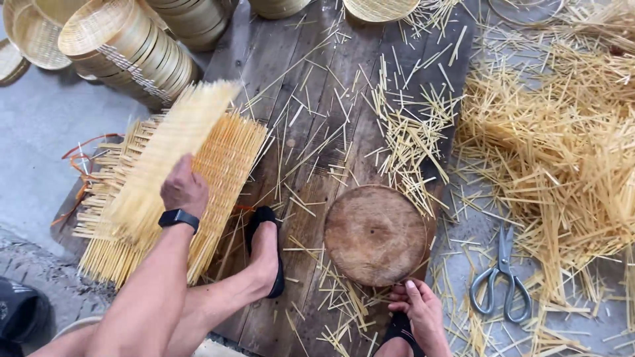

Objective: Weaving bamboo strips around a circular frame and trimming the excess with scissors to create a basket component.

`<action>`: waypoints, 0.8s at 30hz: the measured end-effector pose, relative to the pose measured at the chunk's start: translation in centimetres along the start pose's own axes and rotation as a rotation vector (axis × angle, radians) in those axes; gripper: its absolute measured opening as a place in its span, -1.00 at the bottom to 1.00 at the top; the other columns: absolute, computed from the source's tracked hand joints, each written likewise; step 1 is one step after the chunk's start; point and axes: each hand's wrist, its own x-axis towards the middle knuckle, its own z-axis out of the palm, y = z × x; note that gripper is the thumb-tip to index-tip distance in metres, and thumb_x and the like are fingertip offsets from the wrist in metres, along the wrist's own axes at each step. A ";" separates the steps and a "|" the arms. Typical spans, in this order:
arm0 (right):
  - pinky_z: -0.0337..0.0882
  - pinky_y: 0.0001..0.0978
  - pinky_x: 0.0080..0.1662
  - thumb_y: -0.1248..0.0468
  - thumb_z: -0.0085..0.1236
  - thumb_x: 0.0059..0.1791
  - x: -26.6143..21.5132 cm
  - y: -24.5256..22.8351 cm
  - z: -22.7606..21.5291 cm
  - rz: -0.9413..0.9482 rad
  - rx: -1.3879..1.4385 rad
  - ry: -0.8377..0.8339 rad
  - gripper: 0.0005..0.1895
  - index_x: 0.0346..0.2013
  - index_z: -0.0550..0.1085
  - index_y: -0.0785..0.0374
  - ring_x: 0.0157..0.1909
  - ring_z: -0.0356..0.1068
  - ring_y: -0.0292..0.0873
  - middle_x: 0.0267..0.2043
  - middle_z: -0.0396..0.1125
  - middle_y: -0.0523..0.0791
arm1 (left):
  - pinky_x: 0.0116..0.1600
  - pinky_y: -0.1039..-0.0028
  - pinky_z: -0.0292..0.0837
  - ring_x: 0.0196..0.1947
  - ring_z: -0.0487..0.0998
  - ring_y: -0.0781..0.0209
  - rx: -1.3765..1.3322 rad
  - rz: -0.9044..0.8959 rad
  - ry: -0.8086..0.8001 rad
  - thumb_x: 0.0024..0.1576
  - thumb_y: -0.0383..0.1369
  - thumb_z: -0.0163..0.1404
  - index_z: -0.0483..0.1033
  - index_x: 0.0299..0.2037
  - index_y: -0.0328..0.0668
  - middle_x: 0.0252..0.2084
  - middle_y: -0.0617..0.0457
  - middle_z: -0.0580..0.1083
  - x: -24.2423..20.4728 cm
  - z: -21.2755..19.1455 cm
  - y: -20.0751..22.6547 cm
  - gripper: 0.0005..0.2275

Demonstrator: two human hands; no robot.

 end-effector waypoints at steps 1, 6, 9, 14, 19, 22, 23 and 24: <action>0.55 -0.17 -0.29 0.21 -0.01 0.10 -0.1 -0.5 0.6 0.003 0.000 0.004 -0.69 -0.02 0.41 0.43 -0.32 0.47 -0.06 -0.27 0.44 0.07 | 0.15 0.07 0.46 0.04 0.56 -0.27 -0.001 0.000 -0.005 0.17 -0.50 -0.06 0.48 0.19 -0.31 0.09 -0.32 0.53 0.4 -1.7 2.0 -0.65; 0.47 -0.22 -0.29 0.14 -0.03 0.12 -1.1 -3.1 0.7 -0.101 -0.010 0.159 -0.66 0.04 0.44 0.34 -0.30 0.45 -0.11 -0.27 0.44 -0.01 | 0.28 0.11 0.50 0.16 0.58 -0.24 -0.091 0.451 0.223 0.12 -0.66 -0.10 0.43 0.24 -0.38 0.16 -0.30 0.52 -1.3 -5.6 12.7 -0.57; 0.47 -0.25 -0.27 0.14 -0.05 0.14 -1.7 -5.9 -0.2 -0.148 0.034 0.209 -0.66 0.03 0.45 0.35 -0.29 0.46 -0.12 -0.27 0.45 -0.03 | 0.15 0.20 0.61 0.03 0.66 -0.15 -0.271 0.583 0.178 0.29 -0.64 -0.03 0.49 0.16 -0.27 0.06 -0.18 0.56 -4.8 -5.8 18.8 -0.74; 0.46 -0.28 -0.26 0.15 -0.05 0.15 -2.5 -7.3 -1.6 -0.145 0.011 0.227 -0.66 0.03 0.45 0.37 -0.28 0.46 -0.13 -0.26 0.43 -0.04 | -0.21 0.42 0.62 -0.30 0.67 0.15 -0.404 0.319 0.102 0.37 -0.58 -0.04 0.53 0.18 -0.25 -0.05 -0.04 0.63 -0.5 -4.7 14.3 -0.77; 0.45 -0.32 -0.29 0.15 -0.04 0.15 -2.4 -3.0 -4.5 -0.056 0.015 0.245 -0.66 0.03 0.45 0.37 -0.31 0.45 -0.14 -0.28 0.44 -0.05 | 0.06 0.48 0.61 -0.09 0.65 0.27 -0.684 0.038 0.356 0.27 -0.72 -0.05 0.55 0.06 -0.41 -0.06 -0.01 0.60 7.6 -7.6 0.6 -0.78; 0.41 -0.40 -0.28 0.18 0.01 0.16 -0.5 -0.6 -6.0 -0.087 0.015 0.285 -0.69 0.06 0.44 0.37 -0.28 0.45 -0.16 -0.25 0.44 -0.06 | -0.02 0.51 0.58 -0.15 0.63 0.36 -0.436 -0.164 0.319 0.19 -0.71 0.05 0.60 -0.07 -0.39 -0.12 0.05 0.63 6.8 -6.6 -10.3 -0.82; 0.42 -0.40 -0.29 0.16 0.00 0.16 -0.5 -0.6 -6.3 -0.079 0.014 0.286 -0.68 0.05 0.44 0.37 -0.29 0.45 -0.16 -0.26 0.44 -0.05 | -0.07 0.53 0.54 -0.19 0.57 0.35 -0.464 -0.424 0.339 0.15 -0.67 -0.01 0.58 -0.14 -0.41 -0.15 0.07 0.58 5.2 -4.9 -14.1 -0.85; 0.43 -0.40 -0.30 0.15 -0.02 0.17 -0.5 -0.5 -6.7 -0.071 0.012 0.286 -0.67 0.05 0.45 0.37 -0.30 0.45 -0.16 -0.27 0.44 -0.05 | -0.11 0.55 0.51 -0.22 0.51 0.33 -0.488 -0.685 0.356 0.11 -0.63 -0.08 0.56 -0.21 -0.44 -0.18 0.08 0.53 3.6 -3.1 -17.9 -0.85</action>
